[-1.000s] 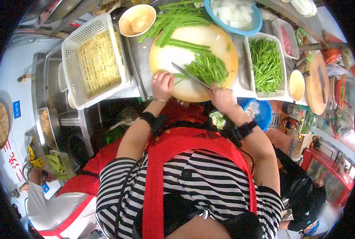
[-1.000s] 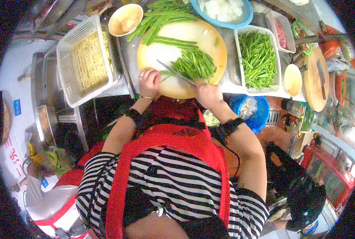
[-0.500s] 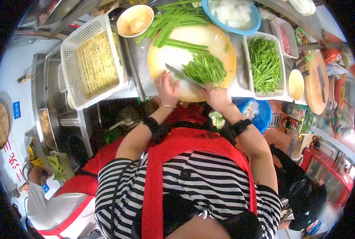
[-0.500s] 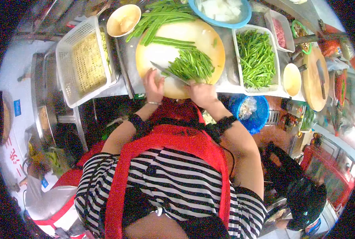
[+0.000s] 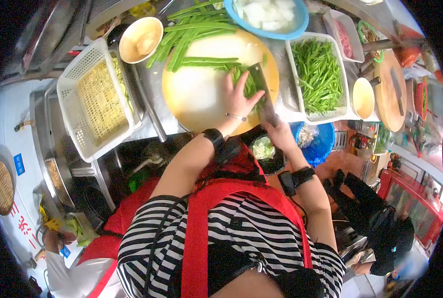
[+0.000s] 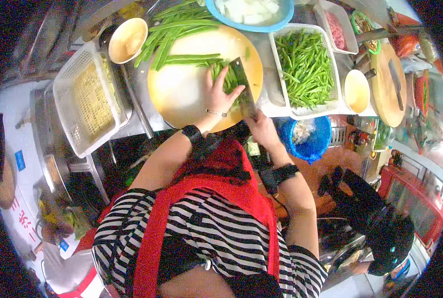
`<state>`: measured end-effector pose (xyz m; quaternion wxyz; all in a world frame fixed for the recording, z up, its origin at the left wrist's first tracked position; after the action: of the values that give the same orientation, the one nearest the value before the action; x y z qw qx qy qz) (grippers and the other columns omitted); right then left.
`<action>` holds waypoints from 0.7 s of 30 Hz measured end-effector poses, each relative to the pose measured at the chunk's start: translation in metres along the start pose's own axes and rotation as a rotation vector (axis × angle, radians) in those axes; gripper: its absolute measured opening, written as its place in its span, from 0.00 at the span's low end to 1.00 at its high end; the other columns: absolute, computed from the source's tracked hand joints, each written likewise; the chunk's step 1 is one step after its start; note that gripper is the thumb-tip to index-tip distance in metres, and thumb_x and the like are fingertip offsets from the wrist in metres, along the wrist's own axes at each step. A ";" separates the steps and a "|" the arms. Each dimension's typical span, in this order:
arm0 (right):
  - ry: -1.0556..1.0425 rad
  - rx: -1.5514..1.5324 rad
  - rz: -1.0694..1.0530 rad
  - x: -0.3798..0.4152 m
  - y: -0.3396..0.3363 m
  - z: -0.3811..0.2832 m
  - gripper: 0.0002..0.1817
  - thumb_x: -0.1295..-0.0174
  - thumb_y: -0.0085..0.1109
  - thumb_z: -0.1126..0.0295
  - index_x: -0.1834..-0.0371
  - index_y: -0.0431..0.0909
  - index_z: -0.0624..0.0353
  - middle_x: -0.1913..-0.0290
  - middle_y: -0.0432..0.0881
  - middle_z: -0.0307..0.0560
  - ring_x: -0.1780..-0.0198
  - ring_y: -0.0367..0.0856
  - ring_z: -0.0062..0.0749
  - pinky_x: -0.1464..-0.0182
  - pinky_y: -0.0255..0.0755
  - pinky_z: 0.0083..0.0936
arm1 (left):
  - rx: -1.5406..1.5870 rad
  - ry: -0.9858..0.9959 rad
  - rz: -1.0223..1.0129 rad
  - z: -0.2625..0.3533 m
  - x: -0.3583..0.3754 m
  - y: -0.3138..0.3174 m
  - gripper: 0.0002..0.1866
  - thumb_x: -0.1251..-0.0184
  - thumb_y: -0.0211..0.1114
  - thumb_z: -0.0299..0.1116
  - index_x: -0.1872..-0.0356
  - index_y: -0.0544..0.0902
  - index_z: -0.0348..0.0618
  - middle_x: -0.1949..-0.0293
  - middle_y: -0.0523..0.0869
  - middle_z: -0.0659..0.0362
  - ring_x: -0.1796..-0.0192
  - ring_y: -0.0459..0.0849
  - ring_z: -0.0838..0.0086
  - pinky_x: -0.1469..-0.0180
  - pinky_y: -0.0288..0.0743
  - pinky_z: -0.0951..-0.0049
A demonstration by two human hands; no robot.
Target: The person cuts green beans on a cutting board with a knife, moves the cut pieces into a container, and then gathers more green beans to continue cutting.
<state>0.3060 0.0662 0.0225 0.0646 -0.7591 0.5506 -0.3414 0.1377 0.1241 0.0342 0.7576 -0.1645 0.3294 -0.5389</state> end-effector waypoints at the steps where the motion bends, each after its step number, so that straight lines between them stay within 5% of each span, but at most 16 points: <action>1: 0.074 -0.088 -0.067 0.003 0.006 -0.010 0.18 0.43 0.55 0.64 0.55 0.71 0.66 0.74 0.80 0.57 0.82 0.79 0.41 0.75 0.73 0.34 | 0.040 0.003 0.010 0.002 -0.003 0.001 0.37 0.55 0.72 0.48 0.43 0.70 0.47 0.43 0.65 0.40 0.40 0.63 0.47 0.40 0.62 0.56; 2: 0.159 -0.149 -0.115 0.005 0.011 -0.017 0.17 0.43 0.55 0.67 0.55 0.71 0.67 0.76 0.79 0.52 0.88 0.74 0.29 0.82 0.70 0.27 | 0.118 -0.005 0.056 0.002 -0.004 -0.002 0.32 0.55 0.72 0.43 0.46 0.73 0.47 0.47 0.69 0.43 0.43 0.67 0.48 0.42 0.64 0.56; 6: 0.137 -0.249 -0.193 0.007 0.016 -0.035 0.17 0.43 0.55 0.68 0.54 0.70 0.68 0.75 0.79 0.50 0.88 0.73 0.27 0.83 0.69 0.26 | 0.275 -0.034 0.071 0.004 -0.008 -0.012 0.25 0.57 0.67 0.27 0.51 0.76 0.44 0.52 0.73 0.47 0.49 0.73 0.54 0.45 0.67 0.61; 9: 0.129 -0.285 -0.121 0.019 0.001 -0.037 0.17 0.44 0.56 0.69 0.54 0.70 0.68 0.75 0.79 0.49 0.87 0.73 0.27 0.82 0.69 0.25 | 0.299 0.077 0.091 0.040 -0.022 -0.015 0.24 0.58 0.68 0.27 0.52 0.77 0.43 0.53 0.74 0.48 0.49 0.73 0.55 0.44 0.67 0.61; 12: -0.037 -0.174 0.170 0.031 -0.056 -0.038 0.16 0.44 0.57 0.69 0.55 0.72 0.68 0.74 0.80 0.51 0.83 0.75 0.27 0.79 0.70 0.26 | 0.436 0.174 0.066 0.098 -0.052 0.004 0.24 0.58 0.68 0.28 0.53 0.78 0.44 0.55 0.77 0.49 0.49 0.73 0.57 0.46 0.67 0.62; 13: 0.152 -0.232 0.180 0.040 -0.077 -0.047 0.15 0.44 0.56 0.69 0.57 0.72 0.69 0.74 0.80 0.52 0.81 0.76 0.27 0.78 0.71 0.26 | 0.498 0.216 0.046 0.120 -0.061 0.015 0.23 0.58 0.68 0.28 0.54 0.78 0.44 0.55 0.78 0.49 0.50 0.74 0.57 0.46 0.68 0.62; 16: 0.156 -0.064 0.402 0.052 -0.137 -0.057 0.12 0.43 0.54 0.68 0.61 0.71 0.65 0.79 0.77 0.49 0.86 0.74 0.25 0.83 0.67 0.25 | 0.615 0.158 -0.071 0.159 -0.076 0.072 0.25 0.57 0.68 0.32 0.51 0.76 0.47 0.52 0.77 0.50 0.50 0.74 0.57 0.46 0.67 0.62; 18: 0.029 0.307 0.518 0.047 -0.165 -0.026 0.11 0.42 0.51 0.67 0.62 0.71 0.65 0.78 0.78 0.61 0.78 0.78 0.52 0.76 0.71 0.39 | 0.532 0.113 -0.232 0.163 -0.074 0.120 0.26 0.55 0.70 0.40 0.51 0.75 0.49 0.47 0.72 0.46 0.44 0.70 0.54 0.43 0.64 0.59; 19: 0.074 0.631 0.579 0.049 -0.176 -0.028 0.12 0.43 0.50 0.66 0.62 0.71 0.64 0.77 0.77 0.64 0.72 0.77 0.61 0.71 0.71 0.46 | 0.174 0.174 -0.206 0.164 -0.068 0.124 0.28 0.54 0.70 0.45 0.50 0.75 0.49 0.42 0.65 0.40 0.38 0.61 0.47 0.38 0.57 0.53; 21: 0.077 0.680 0.726 0.056 -0.184 -0.016 0.11 0.42 0.52 0.65 0.65 0.71 0.63 0.78 0.77 0.64 0.73 0.78 0.58 0.72 0.70 0.46 | 0.235 0.143 -0.121 0.117 -0.075 0.104 0.30 0.52 0.69 0.49 0.48 0.73 0.49 0.39 0.59 0.37 0.34 0.53 0.43 0.35 0.50 0.48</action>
<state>0.4517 0.0927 0.1466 0.4026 -0.4411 0.6390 -0.4848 0.2750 0.2195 0.0807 0.7123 -0.0555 0.3068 -0.6289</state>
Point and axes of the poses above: each hand's wrist, its own x-axis away from the middle knuckle, its own y-axis out of the palm, z = x × y, the point moved 6 cm from there along -x, towards the middle knuckle
